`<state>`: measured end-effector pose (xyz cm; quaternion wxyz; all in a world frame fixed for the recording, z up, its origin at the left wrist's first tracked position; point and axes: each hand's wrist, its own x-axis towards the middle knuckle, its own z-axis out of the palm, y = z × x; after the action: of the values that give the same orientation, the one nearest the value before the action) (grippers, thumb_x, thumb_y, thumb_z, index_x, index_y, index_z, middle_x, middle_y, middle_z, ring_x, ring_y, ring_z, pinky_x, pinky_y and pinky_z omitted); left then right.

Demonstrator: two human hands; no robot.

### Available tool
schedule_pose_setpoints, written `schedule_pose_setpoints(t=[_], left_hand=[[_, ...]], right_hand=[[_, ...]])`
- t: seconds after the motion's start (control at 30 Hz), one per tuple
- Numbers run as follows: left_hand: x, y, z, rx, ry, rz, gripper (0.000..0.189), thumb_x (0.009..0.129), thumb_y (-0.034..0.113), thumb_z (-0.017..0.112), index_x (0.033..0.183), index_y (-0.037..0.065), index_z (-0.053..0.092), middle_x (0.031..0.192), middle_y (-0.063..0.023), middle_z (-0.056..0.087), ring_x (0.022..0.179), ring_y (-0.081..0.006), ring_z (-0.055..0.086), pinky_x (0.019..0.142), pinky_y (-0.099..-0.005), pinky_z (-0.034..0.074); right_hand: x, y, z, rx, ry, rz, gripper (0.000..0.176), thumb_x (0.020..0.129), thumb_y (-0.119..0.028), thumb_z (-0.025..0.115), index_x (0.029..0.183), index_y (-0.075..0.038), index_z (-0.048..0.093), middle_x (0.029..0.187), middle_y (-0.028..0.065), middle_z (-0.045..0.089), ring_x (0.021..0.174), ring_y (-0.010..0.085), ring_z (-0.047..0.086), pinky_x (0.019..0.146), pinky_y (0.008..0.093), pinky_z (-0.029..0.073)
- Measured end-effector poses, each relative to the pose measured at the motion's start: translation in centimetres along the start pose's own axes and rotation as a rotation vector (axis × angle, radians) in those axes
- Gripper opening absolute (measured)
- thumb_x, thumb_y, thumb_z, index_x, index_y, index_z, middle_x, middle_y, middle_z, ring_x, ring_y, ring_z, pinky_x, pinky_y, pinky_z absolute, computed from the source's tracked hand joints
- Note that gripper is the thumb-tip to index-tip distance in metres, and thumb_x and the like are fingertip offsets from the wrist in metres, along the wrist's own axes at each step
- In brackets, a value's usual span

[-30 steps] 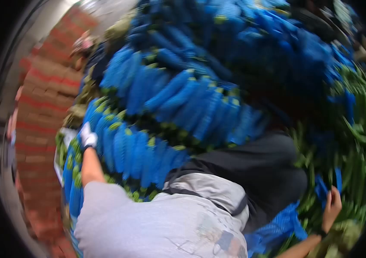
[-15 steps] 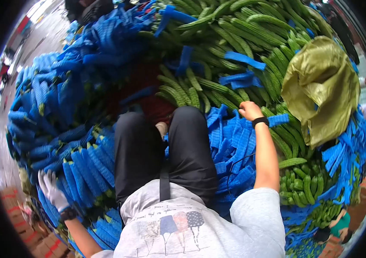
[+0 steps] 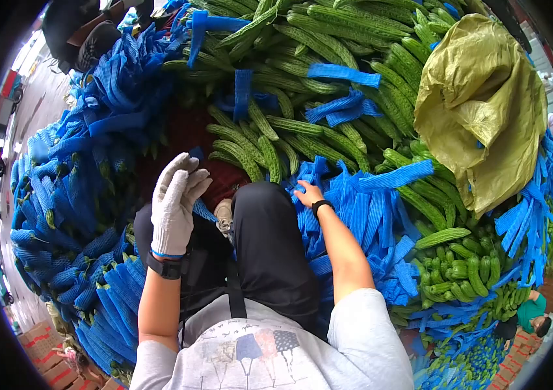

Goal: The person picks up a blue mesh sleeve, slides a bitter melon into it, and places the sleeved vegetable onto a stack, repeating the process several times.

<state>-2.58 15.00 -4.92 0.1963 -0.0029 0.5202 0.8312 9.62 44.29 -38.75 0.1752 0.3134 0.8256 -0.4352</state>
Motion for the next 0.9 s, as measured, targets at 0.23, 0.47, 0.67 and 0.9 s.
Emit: schedule_pose_setpoints(t=[0.23, 0.47, 0.67, 0.9], left_hand=[[1.3, -1.7, -1.8, 0.018, 0.079, -0.096, 0.029, 0.098, 0.014, 0.053, 0.124, 0.001, 0.055, 0.112, -0.0127, 0.064, 0.098, -0.0221, 0.067, 0.089, -0.0366, 0.056], [1.5, -1.6, 3.8, 0.253, -0.1, -0.232, 0.042, 0.099, 0.019, 0.053, 0.136, 0.003, 0.047, 0.089, -0.0048, 0.062, 0.072, -0.0119, 0.061, 0.068, -0.0269, 0.052], [2.2, -1.7, 4.9, 0.262, -0.208, -0.036, 0.031, 0.098, 0.011, 0.055, 0.127, 0.002, 0.055, 0.111, -0.0043, 0.063, 0.087, -0.0068, 0.058, 0.075, -0.0219, 0.049], [1.5, 0.4, 4.3, 0.415, -0.264, 0.176, 0.046, 0.092, -0.004, 0.05, 0.137, 0.005, 0.047, 0.125, -0.0051, 0.056, 0.1, -0.0091, 0.056, 0.086, -0.0225, 0.046]], right_hand=[[-4.6, -8.3, -4.2, 0.083, 0.555, -0.571, 0.03, 0.087, -0.009, 0.062, 0.117, -0.011, 0.066, 0.093, 0.0169, 0.064, 0.087, 0.034, 0.061, 0.077, 0.04, 0.05], [-12.9, -22.7, -11.8, 0.057, 0.595, -1.006, 0.056, 0.075, 0.001, 0.07, 0.128, -0.009, 0.058, 0.095, 0.0073, 0.066, 0.09, 0.0294, 0.059, 0.083, 0.0414, 0.047], [-15.4, -27.3, -11.8, -0.039, 0.48, -1.213, 0.047, 0.067, 0.001, 0.072, 0.114, -0.006, 0.064, 0.106, 0.0092, 0.064, 0.098, 0.0305, 0.058, 0.089, 0.0397, 0.047], [-17.6, -29.5, -11.0, 0.435, 0.177, -0.97, 0.033, 0.083, -0.013, 0.072, 0.111, 0.002, 0.062, 0.111, 0.0139, 0.061, 0.101, 0.0271, 0.062, 0.088, 0.0348, 0.05]])
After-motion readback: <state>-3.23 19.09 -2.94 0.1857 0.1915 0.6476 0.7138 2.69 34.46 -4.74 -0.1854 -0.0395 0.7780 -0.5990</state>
